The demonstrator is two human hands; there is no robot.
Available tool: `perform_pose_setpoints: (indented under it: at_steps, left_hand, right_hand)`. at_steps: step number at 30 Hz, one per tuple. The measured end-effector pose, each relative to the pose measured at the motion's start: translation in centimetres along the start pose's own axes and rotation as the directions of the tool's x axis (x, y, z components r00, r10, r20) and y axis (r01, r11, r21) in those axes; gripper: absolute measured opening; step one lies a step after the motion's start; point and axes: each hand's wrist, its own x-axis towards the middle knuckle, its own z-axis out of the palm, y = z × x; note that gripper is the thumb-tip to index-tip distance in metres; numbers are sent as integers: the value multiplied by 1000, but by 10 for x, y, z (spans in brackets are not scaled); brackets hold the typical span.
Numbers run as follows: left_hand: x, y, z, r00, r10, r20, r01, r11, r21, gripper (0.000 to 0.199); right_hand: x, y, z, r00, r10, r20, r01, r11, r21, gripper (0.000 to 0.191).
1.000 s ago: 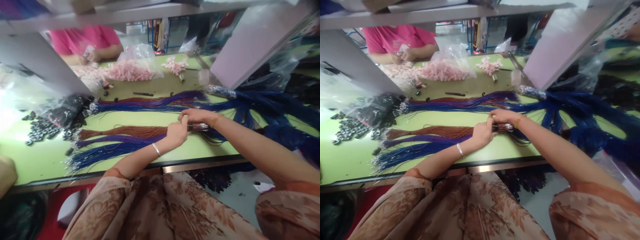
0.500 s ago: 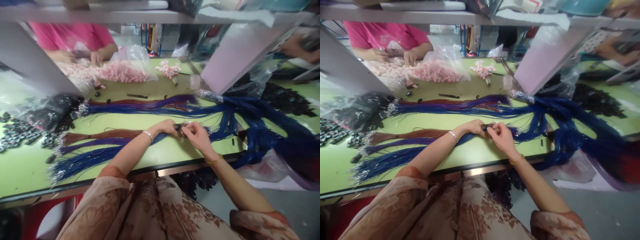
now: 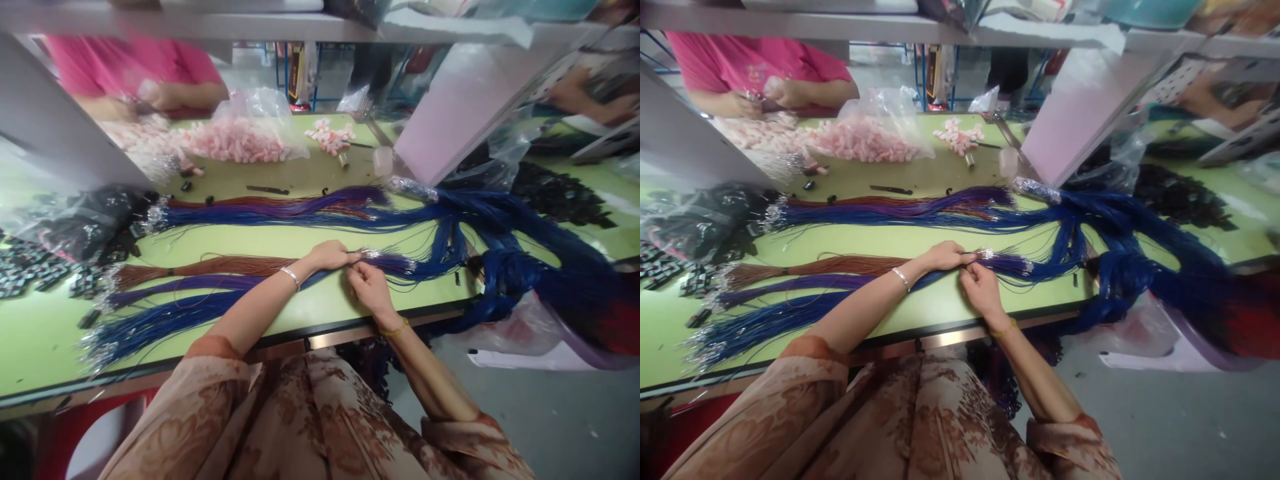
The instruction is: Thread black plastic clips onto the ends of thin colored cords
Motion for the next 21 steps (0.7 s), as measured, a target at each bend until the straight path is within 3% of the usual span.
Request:
perform_pose_setpoints:
  at_steps: [2, 3, 4, 5, 6, 7, 8, 9, 10, 11, 13, 16, 19, 21]
  left_hand:
    - [2, 1, 0, 999, -39, 4, 39, 999, 14, 65]
    - [4, 3, -1, 998, -66, -9, 66, 997, 30, 67]
    - [6, 4, -2, 996, -90, -22, 91, 995, 50, 69]
    - [7, 7, -3, 994, -106, -28, 108, 991, 74, 70]
    - [8, 10, -3, 993, -114, -19, 116, 988, 103, 71]
    - [9, 14, -3, 993, -119, -2, 118, 983, 139, 71]
    - [8, 18, -2, 992, -128, 1, 126, 975, 184, 71]
    - [6, 23, 1, 990, -136, -28, 139, 961, 238, 68]
    - [4, 27, 6, 988, -130, -87, 151, 942, 299, 64]
    - [1, 31, 12, 982, -98, -164, 152, 921, 360, 57]
    - [-5, 37, 28, 956, 54, -287, 92, 878, 470, 44]
    - [-7, 37, 51, 911, 269, -312, -45, 817, 574, 51]
    - [4, 32, 61, 893, 255, -370, 5, 817, 576, 52]
    - [13, 29, 62, 900, 232, -369, 18, 826, 563, 45]
  right_hand:
    - [-26, -16, 9, 994, -11, 111, 9, 1000, 22, 29]
    - [-40, -26, 14, 966, -56, 254, 47, 998, 43, 29]
    - [-54, -34, 18, 872, -177, 456, 143, 984, 110, 28]
    - [-65, -41, 22, 692, -375, 617, 307, 926, 218, 24]
    - [-72, -45, 24, 564, -529, 634, 436, 843, 316, 21]
    - [-73, -46, 24, 519, -625, 583, 500, 775, 385, 18]
    - [-69, -43, 22, 637, -613, 467, 483, 790, 377, 15]
    - [-59, -37, 17, 795, -527, 300, 413, 833, 367, 13]
    - [-46, -28, 11, 896, -419, 144, 338, 856, 391, 12]
    - [-31, -18, 3, 939, -344, 9, 310, 856, 413, 13]
    - [-2, 1, -14, 952, -219, -216, 294, 851, 434, 17]
    - [21, 20, -32, 891, -33, -452, 302, 786, 539, 20]
    - [21, 24, -38, 829, 109, -549, 328, 700, 635, 17]
    - [18, 21, -38, 823, 134, -552, 323, 690, 648, 14]
